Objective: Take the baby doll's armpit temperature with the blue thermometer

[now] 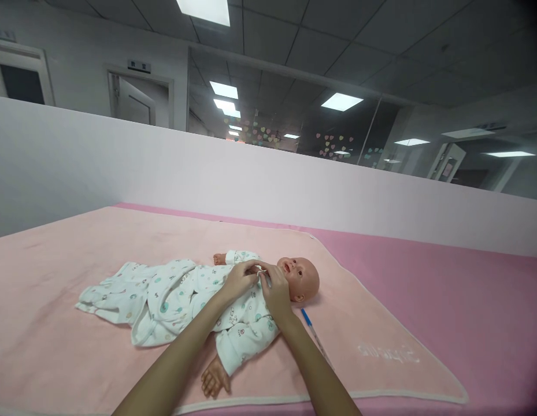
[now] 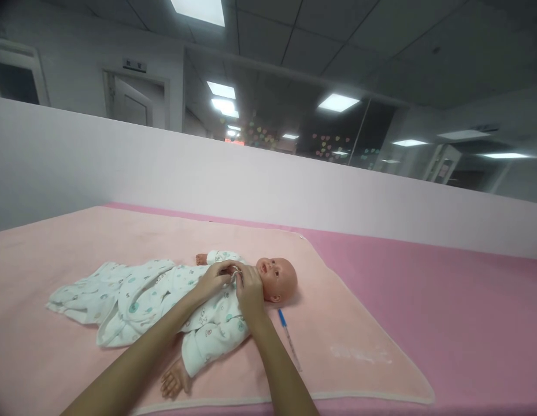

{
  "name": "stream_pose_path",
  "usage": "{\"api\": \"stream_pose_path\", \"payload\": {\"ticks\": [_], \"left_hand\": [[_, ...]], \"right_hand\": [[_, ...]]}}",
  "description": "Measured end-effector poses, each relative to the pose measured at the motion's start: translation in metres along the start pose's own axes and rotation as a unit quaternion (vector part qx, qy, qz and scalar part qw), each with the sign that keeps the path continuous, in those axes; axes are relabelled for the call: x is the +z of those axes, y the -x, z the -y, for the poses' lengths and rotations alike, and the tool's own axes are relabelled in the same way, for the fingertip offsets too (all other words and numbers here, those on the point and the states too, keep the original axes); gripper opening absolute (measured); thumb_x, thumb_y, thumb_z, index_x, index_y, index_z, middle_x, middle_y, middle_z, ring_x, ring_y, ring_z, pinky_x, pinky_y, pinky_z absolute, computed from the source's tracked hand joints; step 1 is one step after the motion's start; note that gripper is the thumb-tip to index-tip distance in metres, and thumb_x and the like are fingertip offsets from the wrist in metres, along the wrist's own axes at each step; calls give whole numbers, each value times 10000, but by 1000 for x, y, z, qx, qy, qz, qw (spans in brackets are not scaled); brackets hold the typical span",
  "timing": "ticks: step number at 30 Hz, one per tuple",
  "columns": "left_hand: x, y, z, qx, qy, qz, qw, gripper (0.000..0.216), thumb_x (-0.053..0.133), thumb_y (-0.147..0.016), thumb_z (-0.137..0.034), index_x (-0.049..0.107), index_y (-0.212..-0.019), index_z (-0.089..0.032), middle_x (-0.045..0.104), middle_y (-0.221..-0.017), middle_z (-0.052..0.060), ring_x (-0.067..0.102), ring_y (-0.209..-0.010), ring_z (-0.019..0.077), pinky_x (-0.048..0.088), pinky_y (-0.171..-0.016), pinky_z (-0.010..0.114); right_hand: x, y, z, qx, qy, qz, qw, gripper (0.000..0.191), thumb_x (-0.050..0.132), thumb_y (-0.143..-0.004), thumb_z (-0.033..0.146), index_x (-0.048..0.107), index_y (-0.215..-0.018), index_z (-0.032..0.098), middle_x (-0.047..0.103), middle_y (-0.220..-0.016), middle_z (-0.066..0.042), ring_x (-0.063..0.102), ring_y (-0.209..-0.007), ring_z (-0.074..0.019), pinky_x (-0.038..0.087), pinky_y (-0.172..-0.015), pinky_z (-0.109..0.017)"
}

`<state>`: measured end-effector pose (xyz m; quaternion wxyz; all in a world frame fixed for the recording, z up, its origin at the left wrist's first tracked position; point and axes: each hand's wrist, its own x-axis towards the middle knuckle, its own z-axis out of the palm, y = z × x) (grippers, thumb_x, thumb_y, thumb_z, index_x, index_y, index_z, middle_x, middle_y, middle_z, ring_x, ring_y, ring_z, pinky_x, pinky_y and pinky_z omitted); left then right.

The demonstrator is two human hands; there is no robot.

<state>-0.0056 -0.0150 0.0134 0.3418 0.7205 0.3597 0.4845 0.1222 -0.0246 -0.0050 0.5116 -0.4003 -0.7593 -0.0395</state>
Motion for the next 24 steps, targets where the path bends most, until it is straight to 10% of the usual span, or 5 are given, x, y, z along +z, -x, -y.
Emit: {"api": "stream_pose_path", "payload": {"ticks": [24], "left_hand": [[3,-1,12,5,-122,-1,992,316,447,-690,-140,586,-964,-215,645,-906,4,571,-852,158,430,-780,262]], "right_hand": [[5,3,-3,21,-71,-27,997,309,366,-650,16,579,-801,180,604,-802,-43,538,-795,-173,435,-720,-302]]}}
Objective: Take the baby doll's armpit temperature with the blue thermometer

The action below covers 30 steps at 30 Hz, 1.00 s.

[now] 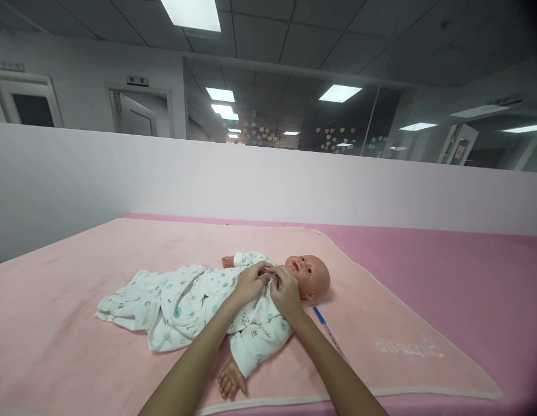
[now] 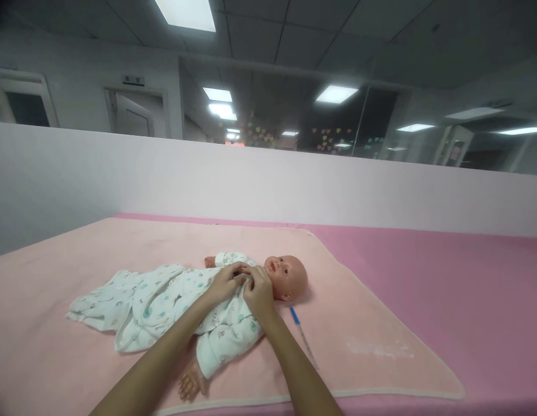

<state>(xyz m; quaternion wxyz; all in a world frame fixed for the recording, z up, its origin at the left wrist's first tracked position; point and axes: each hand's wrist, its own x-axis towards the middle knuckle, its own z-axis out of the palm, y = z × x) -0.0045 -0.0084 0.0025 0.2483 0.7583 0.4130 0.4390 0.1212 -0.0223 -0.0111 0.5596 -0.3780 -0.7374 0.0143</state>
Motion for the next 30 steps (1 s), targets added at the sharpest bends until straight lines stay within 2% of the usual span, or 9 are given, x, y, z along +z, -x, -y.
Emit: {"api": "stream_pose_path", "payload": {"ticks": [4,8,12,21,26,30], "left_hand": [[1,0,0,-6,11,-4,1000,316,454,-680,-136,581,-960,-209,644,-901,8,576,-847,157,437,-760,258],[2,0,0,-5,19,-15,1000,362,446,-637,-86,570,-957,-200,648,-834,4,587,-762,140,445,-693,239],[2,1,-1,0,17,-24,1000,404,443,-609,-55,564,-971,-189,648,-792,8,591,-715,133,448,-650,229],[1,0,-4,23,21,-15,999,396,469,-613,-59,592,-963,-199,657,-850,12,594,-801,149,454,-703,233],[3,3,-3,24,-43,-37,998,455,471,-668,-100,524,-1100,-233,643,-840,1,580,-782,147,440,-711,248],[4,6,-5,41,-109,-49,992,421,461,-726,-140,510,-1126,-259,635,-900,9,564,-836,164,418,-740,266]], "right_hand": [[-1,-1,-1,2,-6,-2,1000,313,365,-634,11,570,-799,181,595,-792,-36,534,-778,-169,436,-705,-295],[0,-2,-1,-9,6,18,1000,328,361,-605,0,577,-776,179,580,-775,-38,523,-761,-171,434,-665,-284],[0,-1,1,-9,13,22,1000,310,376,-628,10,583,-786,178,572,-788,-42,524,-761,-165,437,-668,-278],[-1,0,0,22,-12,-2,1000,282,361,-717,40,590,-791,187,587,-784,-36,540,-765,-161,443,-697,-286],[0,0,-2,29,-13,-18,999,253,368,-725,48,577,-777,181,596,-783,-38,548,-766,-157,445,-698,-282],[-1,-1,-2,34,-22,-28,999,242,370,-722,52,571,-763,180,601,-774,-39,552,-764,-158,448,-703,-284]]}}
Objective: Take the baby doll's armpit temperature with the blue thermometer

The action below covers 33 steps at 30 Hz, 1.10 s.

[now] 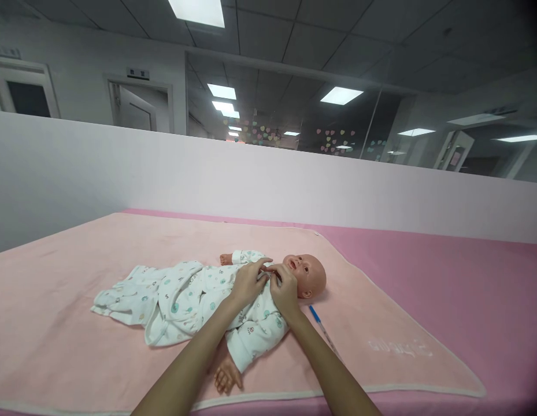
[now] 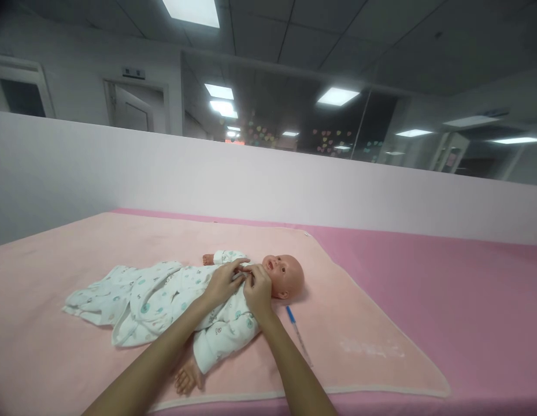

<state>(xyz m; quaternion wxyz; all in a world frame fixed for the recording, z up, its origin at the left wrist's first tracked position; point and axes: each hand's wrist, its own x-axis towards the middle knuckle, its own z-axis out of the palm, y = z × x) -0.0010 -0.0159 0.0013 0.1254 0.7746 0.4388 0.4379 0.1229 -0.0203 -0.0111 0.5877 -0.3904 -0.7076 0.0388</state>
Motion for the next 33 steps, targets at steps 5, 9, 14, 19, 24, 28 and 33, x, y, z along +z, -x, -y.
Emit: {"api": "stream_pose_path", "payload": {"ticks": [5,9,14,19,24,28,33], "left_hand": [[0,1,-3,17,-37,-9,999,311,467,-763,-185,551,-1057,-243,635,-914,19,549,-856,181,397,-742,274],[0,0,-5,7,-48,-9,999,284,475,-763,-199,563,-1031,-234,635,-900,21,544,-848,184,390,-723,271],[-1,1,-8,-3,-55,-10,998,290,469,-764,-196,557,-1036,-244,638,-885,6,543,-835,177,388,-711,268],[-2,2,-8,-7,-63,-12,998,304,478,-756,-191,553,-1045,-251,635,-879,2,542,-833,171,394,-715,266],[-1,2,-8,-12,-63,-6,998,320,477,-747,-178,550,-1050,-251,631,-876,3,544,-832,167,399,-733,266],[-1,1,-9,-9,-63,-5,998,298,474,-743,-172,561,-1020,-241,631,-857,4,543,-811,167,396,-729,267],[-1,2,-7,3,-67,-12,998,244,472,-748,-184,570,-965,-232,626,-831,4,538,-786,166,389,-702,261]], "right_hand": [[1,0,-3,-3,6,10,1000,277,367,-655,29,575,-767,174,604,-774,-41,545,-760,-166,446,-693,-287],[3,0,-7,-3,3,11,1000,293,367,-622,31,581,-767,170,601,-769,-41,543,-745,-166,451,-679,-283],[3,-1,-3,-5,12,20,1000,306,373,-606,33,587,-770,176,595,-761,-39,537,-730,-167,450,-662,-279],[1,-3,4,-3,33,39,999,299,378,-622,28,580,-776,186,595,-774,-42,535,-748,-178,438,-687,-296],[1,-2,3,3,61,46,997,307,369,-623,13,569,-789,177,583,-791,-41,526,-769,-174,421,-712,-295],[2,-1,3,3,76,50,996,320,366,-625,9,567,-812,174,572,-801,-40,520,-769,-171,418,-712,-291],[3,0,2,-8,53,36,998,329,366,-619,2,561,-816,179,557,-805,-37,523,-766,-164,427,-707,-280]]}}
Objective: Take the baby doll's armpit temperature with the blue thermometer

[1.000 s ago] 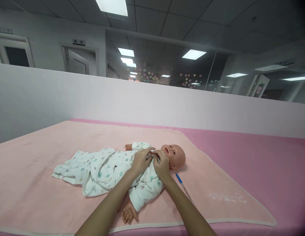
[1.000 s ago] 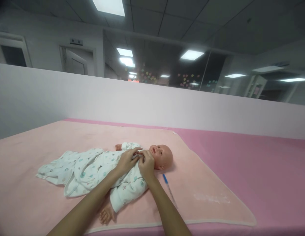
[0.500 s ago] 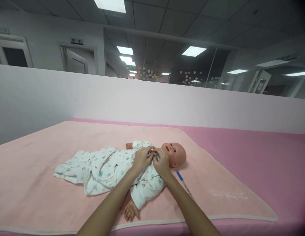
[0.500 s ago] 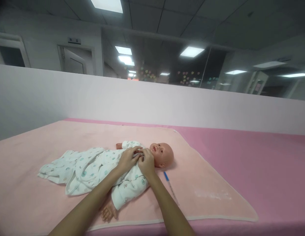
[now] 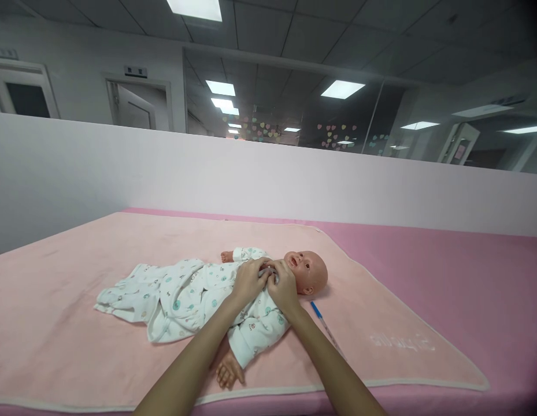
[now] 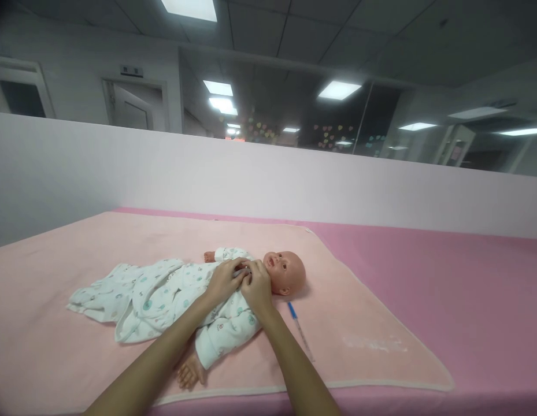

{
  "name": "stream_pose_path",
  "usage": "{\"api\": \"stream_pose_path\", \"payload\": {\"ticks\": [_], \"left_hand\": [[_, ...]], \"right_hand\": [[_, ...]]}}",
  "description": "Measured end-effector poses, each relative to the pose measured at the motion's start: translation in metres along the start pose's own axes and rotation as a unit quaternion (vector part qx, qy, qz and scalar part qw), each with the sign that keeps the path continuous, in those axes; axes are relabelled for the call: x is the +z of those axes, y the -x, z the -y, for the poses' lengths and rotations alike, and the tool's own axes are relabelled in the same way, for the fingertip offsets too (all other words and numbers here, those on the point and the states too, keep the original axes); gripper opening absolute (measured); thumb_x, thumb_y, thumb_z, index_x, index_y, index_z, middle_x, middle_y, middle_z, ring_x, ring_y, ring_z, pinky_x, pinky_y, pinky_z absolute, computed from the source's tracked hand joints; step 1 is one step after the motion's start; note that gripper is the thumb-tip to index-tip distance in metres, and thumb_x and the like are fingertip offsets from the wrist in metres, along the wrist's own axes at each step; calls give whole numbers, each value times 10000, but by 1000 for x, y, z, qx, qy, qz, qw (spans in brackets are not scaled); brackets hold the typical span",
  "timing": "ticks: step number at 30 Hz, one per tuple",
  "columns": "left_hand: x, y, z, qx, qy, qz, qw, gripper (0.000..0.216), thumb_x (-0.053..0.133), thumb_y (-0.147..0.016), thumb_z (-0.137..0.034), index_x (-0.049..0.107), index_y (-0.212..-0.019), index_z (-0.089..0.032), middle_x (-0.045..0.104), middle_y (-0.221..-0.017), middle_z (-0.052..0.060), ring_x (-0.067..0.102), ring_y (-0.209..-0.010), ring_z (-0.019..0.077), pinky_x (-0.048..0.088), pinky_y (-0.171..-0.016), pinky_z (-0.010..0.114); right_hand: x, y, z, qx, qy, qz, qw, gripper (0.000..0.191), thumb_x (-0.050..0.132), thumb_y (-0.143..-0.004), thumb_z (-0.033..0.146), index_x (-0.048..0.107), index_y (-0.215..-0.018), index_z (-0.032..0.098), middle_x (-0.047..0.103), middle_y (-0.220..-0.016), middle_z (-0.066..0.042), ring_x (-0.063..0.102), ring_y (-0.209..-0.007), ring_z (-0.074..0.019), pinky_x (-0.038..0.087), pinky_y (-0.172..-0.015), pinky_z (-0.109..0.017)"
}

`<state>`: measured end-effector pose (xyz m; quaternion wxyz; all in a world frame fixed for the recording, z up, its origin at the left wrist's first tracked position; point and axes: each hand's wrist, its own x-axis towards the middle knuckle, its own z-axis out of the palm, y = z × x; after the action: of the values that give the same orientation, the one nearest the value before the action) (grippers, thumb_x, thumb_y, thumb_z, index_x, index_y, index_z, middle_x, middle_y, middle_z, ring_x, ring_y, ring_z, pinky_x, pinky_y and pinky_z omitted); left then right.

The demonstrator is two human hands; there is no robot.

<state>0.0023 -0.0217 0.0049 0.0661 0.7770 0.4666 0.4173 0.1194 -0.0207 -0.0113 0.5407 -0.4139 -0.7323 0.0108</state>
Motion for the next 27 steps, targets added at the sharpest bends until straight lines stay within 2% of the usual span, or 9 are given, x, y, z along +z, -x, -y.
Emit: {"api": "stream_pose_path", "payload": {"ticks": [6,20,27], "left_hand": [[1,0,2,0,-2,-2,1000,219,471,-744,-186,575,-933,-224,619,-794,3,537,-762,162,390,-688,258],[-1,-1,2,-16,66,1,998,318,472,-735,-199,554,-1040,-239,632,-938,-3,554,-849,164,413,-765,268],[-2,-1,1,-23,49,3,999,223,461,-756,-226,580,-945,-221,632,-812,-3,553,-766,155,407,-691,252]], "right_hand": [[0,-1,2,-4,-22,5,1000,364,353,-616,-12,556,-843,187,545,-839,-40,518,-789,-164,440,-712,-283],[2,0,-1,-25,-47,-15,998,394,352,-614,-10,572,-872,192,551,-875,-45,522,-813,-166,458,-731,-289],[0,0,5,-6,-46,-28,999,425,352,-624,-6,557,-938,195,566,-890,-40,518,-838,-166,443,-765,-303]]}}
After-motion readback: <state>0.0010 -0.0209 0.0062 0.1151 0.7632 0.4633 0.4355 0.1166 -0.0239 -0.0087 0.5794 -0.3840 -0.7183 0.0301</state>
